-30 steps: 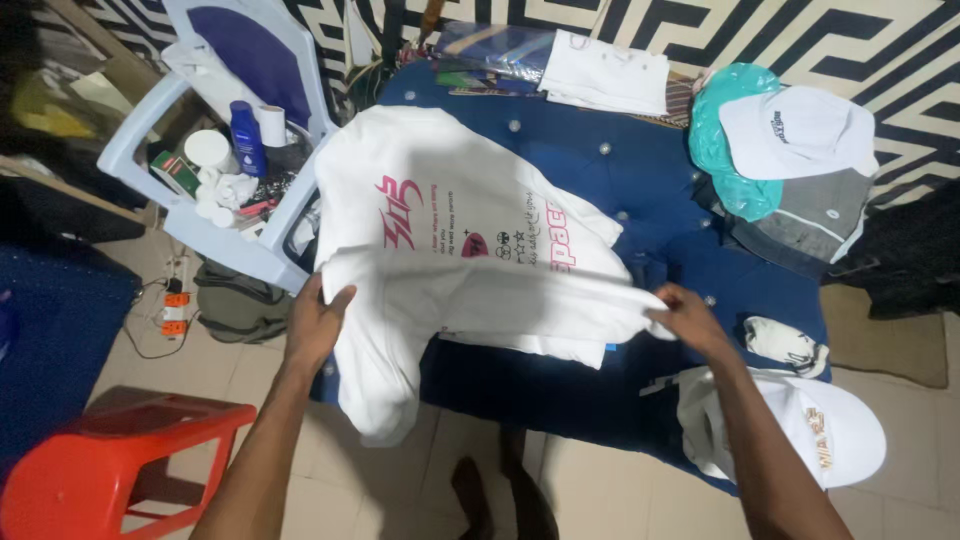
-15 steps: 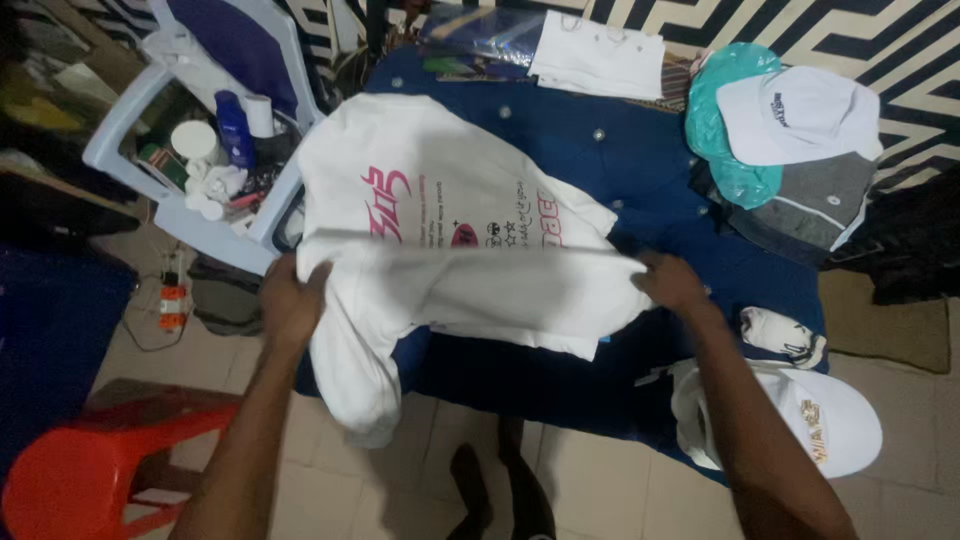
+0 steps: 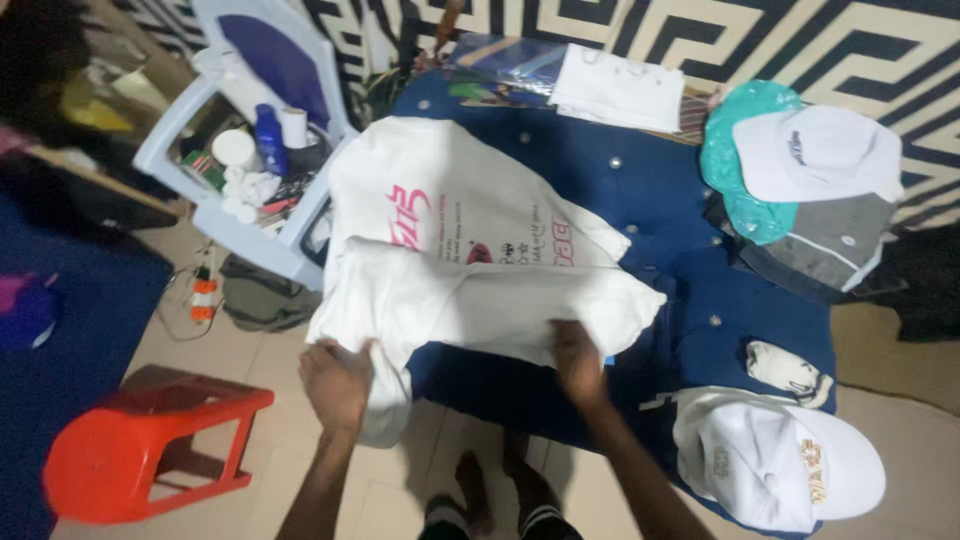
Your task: The person picks up and unfolds white garments, shakes them, and folds each one by hand, stacking them on a blue surface.
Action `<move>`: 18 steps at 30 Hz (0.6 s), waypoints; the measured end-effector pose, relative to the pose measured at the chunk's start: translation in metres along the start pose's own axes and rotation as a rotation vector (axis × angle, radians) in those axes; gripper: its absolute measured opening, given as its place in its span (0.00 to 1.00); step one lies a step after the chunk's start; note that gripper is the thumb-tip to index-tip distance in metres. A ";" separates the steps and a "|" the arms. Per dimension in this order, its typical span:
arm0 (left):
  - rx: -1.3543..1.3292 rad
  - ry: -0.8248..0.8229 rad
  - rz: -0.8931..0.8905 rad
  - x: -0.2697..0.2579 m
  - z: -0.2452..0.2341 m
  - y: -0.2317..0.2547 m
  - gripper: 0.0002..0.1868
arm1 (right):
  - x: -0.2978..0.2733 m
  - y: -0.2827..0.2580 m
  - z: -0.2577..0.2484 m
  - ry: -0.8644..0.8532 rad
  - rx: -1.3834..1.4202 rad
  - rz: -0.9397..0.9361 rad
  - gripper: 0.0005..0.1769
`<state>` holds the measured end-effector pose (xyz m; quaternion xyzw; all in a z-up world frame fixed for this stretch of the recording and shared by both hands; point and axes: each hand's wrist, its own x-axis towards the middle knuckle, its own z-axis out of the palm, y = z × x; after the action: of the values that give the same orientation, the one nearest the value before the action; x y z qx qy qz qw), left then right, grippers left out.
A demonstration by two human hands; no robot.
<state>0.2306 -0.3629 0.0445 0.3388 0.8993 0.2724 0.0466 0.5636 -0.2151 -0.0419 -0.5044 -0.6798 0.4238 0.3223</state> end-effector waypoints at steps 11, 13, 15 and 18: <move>0.149 -0.232 -0.184 0.004 0.028 -0.018 0.18 | -0.024 -0.037 0.176 -0.631 0.175 0.298 0.41; 0.070 -0.207 -0.062 0.006 0.017 -0.018 0.16 | -0.031 -0.051 0.181 -0.702 0.139 0.276 0.47; -0.256 -0.271 -0.256 0.010 0.010 -0.017 0.14 | -0.037 -0.062 0.185 -0.719 0.126 0.227 0.55; -0.457 -0.274 -0.403 0.016 0.007 -0.022 0.13 | -0.038 -0.071 0.193 -0.654 0.085 0.184 0.48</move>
<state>0.2073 -0.3636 0.0284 0.1683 0.8492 0.4044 0.2950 0.3786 -0.3097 -0.0621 -0.3869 -0.6806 0.6184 0.0684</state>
